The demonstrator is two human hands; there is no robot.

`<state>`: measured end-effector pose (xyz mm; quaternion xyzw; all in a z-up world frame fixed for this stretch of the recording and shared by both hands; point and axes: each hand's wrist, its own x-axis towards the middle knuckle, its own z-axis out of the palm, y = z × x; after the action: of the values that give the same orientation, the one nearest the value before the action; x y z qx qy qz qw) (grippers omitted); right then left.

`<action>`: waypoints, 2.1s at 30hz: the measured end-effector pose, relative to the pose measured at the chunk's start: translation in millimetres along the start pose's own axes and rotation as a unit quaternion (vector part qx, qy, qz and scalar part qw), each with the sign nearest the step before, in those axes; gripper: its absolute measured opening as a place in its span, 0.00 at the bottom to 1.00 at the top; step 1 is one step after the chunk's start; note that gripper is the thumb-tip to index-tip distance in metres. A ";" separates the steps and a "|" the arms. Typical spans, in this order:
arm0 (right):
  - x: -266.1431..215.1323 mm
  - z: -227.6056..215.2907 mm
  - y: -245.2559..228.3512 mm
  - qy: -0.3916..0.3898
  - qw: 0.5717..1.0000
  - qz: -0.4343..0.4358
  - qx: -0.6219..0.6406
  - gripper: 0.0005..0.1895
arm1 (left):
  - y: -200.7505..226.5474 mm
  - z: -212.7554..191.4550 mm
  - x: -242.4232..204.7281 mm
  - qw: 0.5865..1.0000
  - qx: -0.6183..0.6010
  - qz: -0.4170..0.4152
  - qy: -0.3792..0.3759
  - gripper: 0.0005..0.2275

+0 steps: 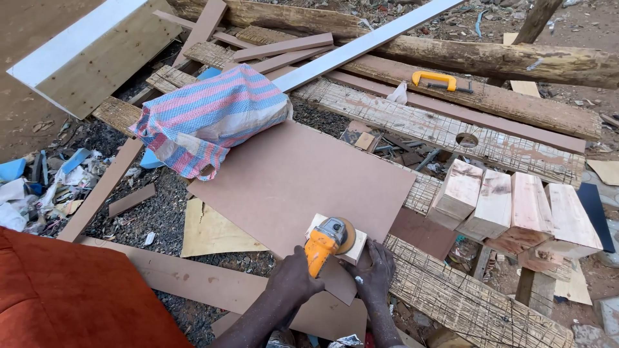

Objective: Using a handheld angle grinder with a sanding disc to smooth the surfaces of small wooden blocks.

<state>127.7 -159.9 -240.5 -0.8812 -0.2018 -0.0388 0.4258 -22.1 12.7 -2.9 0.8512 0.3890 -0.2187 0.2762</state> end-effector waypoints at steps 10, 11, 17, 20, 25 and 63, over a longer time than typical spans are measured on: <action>4.0 2.3 0.5 -0.004 1.000 -0.006 -0.021 0.62 | -62.6 -13.0 14.7 0.992 -0.078 -0.087 0.054 0.37; 3.6 1.4 0.0 -0.015 0.999 0.009 -0.028 0.62 | -57.9 -9.0 9.8 0.992 -0.085 -0.089 0.039 0.37; 3.8 3.0 5.9 -0.010 1.000 -0.004 -0.017 0.60 | -32.6 9.7 -12.2 0.998 -0.048 -0.025 0.010 0.36; 4.3 3.3 3.0 -0.022 1.000 0.006 -0.002 0.60 | -38.7 6.0 -0.3 0.997 -0.062 -0.042 0.014 0.35; 7.3 -5.7 -3.6 -0.035 0.999 0.024 -0.003 0.63 | -42.9 -10.8 35.7 0.995 -0.059 -0.068 0.050 0.37; 2.6 5.6 15.4 0.006 1.000 -0.017 0.011 0.46 | 35.3 5.3 8.5 0.997 0.015 0.072 0.005 0.35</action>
<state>135.4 -163.4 -254.7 -0.8724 -0.2147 -0.0489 0.4363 9.8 -5.3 -1.3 0.8821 0.3245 -0.1999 0.2768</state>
